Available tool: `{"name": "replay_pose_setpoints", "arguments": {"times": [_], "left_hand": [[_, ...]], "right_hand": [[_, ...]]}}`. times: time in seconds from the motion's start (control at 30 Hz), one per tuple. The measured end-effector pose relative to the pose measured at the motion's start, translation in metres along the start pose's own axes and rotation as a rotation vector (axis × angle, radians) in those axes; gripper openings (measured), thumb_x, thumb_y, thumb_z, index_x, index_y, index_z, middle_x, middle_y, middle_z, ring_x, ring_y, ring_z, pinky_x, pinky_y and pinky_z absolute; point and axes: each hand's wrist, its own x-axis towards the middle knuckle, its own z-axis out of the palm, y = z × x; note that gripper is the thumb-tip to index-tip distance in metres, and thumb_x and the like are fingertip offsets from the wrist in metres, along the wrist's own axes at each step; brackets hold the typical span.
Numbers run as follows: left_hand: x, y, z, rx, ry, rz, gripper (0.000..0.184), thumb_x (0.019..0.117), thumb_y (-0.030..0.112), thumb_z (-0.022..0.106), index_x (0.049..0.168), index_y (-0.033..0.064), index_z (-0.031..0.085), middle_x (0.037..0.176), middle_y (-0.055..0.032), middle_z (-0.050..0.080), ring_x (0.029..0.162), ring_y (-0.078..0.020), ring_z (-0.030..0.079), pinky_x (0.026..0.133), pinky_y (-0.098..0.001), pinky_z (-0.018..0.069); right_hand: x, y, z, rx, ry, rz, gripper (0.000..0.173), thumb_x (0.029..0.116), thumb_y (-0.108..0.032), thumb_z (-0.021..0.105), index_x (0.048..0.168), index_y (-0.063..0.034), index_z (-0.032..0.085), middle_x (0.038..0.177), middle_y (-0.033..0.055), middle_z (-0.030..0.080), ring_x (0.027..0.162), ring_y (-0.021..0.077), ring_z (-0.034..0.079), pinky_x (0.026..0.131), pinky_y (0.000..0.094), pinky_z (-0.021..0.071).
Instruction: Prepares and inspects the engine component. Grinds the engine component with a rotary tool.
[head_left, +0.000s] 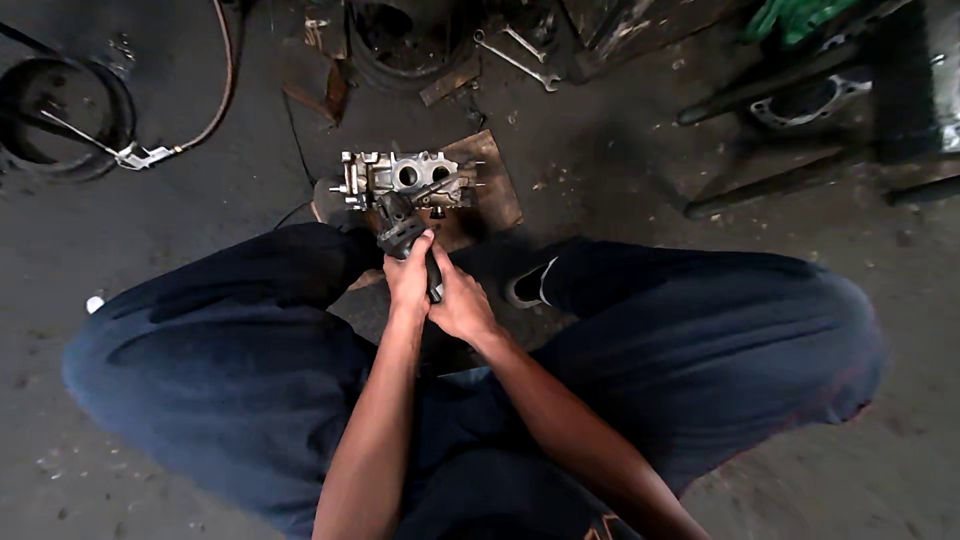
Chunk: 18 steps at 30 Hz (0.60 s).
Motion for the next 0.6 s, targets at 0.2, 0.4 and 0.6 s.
{"name": "replay_pose_setpoints", "arguments": {"times": [0.2, 0.4, 0.6], "left_hand": [[0.006, 0.0, 0.004, -0.06, 0.006, 0.066, 0.065, 0.0881, 0.036, 0.082, 0.139, 0.0088, 0.052, 0.113, -0.0131, 0.071, 0.097, -0.0222, 0.072, 0.083, -0.043, 0.0616], [0.003, -0.003, 0.009, -0.046, 0.015, 0.074, 0.064, 0.0883, 0.035, 0.082, 0.139, 0.0081, 0.053, 0.114, -0.0128, 0.07, 0.097, -0.0218, 0.071, 0.084, -0.0425, 0.0612], [0.003, -0.001, 0.007, -0.076, 0.07, 0.091, 0.061, 0.0905, 0.032, 0.08, 0.139, 0.0065, 0.052, 0.113, -0.0141, 0.07, 0.098, -0.0227, 0.072, 0.084, -0.0433, 0.0615]], "right_hand": [[0.012, 0.002, -0.006, 0.009, 0.02, -0.037, 0.109, 0.0792, -0.023, 0.081, 0.164, -0.0439, 0.016, 0.131, 0.0114, 0.067, 0.11, 0.0343, 0.068, 0.09, 0.0584, 0.0556], [0.013, 0.007, -0.01, 0.015, -0.005, -0.032, 0.109, 0.0787, -0.019, 0.081, 0.164, -0.041, 0.017, 0.13, 0.0135, 0.067, 0.109, 0.0352, 0.068, 0.09, 0.059, 0.0555], [0.015, 0.006, -0.009, -0.009, -0.009, -0.079, 0.109, 0.0769, -0.019, 0.082, 0.163, -0.0426, 0.02, 0.131, 0.01, 0.067, 0.111, 0.0337, 0.068, 0.09, 0.0591, 0.0555]]}}
